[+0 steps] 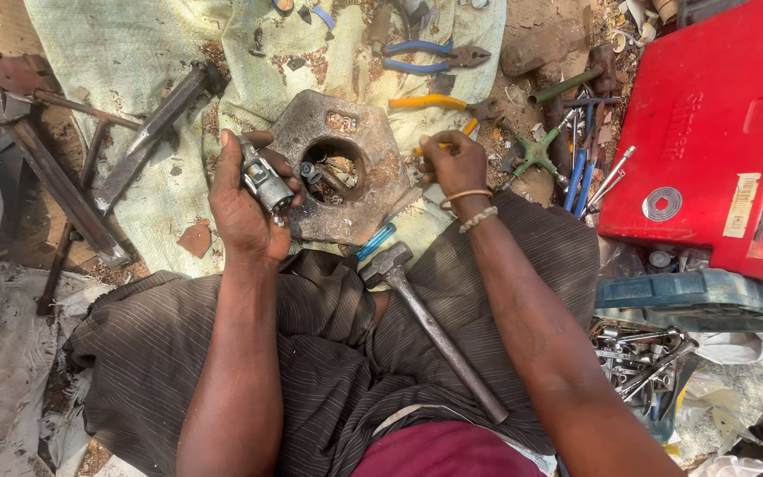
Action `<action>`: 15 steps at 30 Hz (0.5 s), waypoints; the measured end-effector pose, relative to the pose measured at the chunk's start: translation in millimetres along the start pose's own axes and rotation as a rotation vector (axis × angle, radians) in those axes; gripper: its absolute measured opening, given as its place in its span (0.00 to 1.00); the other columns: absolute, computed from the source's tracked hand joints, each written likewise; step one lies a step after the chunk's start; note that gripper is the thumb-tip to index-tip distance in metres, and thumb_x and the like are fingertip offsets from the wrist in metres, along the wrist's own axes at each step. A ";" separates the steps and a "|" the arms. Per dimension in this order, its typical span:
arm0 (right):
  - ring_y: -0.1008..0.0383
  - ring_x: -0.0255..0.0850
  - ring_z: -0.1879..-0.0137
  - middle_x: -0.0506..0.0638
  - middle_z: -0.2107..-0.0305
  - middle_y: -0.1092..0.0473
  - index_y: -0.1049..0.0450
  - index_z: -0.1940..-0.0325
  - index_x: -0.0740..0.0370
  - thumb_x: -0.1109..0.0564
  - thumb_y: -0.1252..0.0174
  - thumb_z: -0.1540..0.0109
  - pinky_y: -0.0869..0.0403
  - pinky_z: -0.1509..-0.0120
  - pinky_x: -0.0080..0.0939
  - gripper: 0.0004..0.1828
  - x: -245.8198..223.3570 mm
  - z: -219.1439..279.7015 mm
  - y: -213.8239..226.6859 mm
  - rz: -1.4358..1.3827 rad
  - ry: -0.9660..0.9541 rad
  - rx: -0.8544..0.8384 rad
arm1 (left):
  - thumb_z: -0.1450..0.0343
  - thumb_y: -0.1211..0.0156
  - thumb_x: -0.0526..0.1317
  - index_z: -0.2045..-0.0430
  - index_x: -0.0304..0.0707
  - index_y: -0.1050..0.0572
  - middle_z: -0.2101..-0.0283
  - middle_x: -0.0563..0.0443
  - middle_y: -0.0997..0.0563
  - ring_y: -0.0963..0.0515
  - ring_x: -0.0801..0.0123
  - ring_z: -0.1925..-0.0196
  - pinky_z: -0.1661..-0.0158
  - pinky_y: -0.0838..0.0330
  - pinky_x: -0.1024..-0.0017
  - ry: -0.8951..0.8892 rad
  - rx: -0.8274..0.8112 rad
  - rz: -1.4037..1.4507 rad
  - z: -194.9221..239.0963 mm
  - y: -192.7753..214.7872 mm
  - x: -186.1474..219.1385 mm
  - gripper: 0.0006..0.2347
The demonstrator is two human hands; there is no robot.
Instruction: The person sits on the ground and uses a hammer and metal rod to strike a small metal component on an anvil. They also use a screwdriver and pliers to adjust and manipulate the component, occasionally placing it into a white bag.
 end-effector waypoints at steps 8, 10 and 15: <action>0.20 0.44 0.58 0.64 0.56 0.25 0.33 0.45 0.77 0.74 0.47 0.38 0.20 0.58 0.36 0.16 13.7 11.4 64.0 -1.262 -0.216 -0.225 | 0.20 0.55 0.57 0.59 0.33 0.26 0.77 0.51 0.24 0.24 0.70 0.80 0.81 0.31 0.72 0.030 -0.036 -0.029 -3.2 -4.4 -6.2 0.22; 0.20 0.47 0.53 0.64 0.55 0.28 0.35 0.44 0.77 0.74 0.48 0.34 0.19 0.50 0.37 0.14 0.2 39.8 85.5 -1.319 -0.213 -0.333 | 0.21 0.55 0.58 0.59 0.35 0.26 0.78 0.52 0.24 0.23 0.70 0.80 0.80 0.29 0.71 0.016 -0.046 -0.027 -2.0 -2.8 -6.9 0.22; 0.32 0.53 0.27 0.57 0.39 0.34 0.40 0.32 0.58 0.67 0.44 0.33 0.19 0.41 0.43 0.26 -32.4 161.6 122.5 -1.046 0.207 -0.589 | 0.23 0.50 0.58 0.63 0.38 0.27 0.77 0.51 0.22 0.20 0.70 0.79 0.80 0.26 0.71 -0.015 0.020 -0.172 -6.7 -9.0 -7.0 0.20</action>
Point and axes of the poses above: each hand's wrist, its own z-axis away from the middle knuckle, its own y-axis out of the back of the hand, x = y × z, the point moved 2 cm from there along -z, towards the middle knuckle
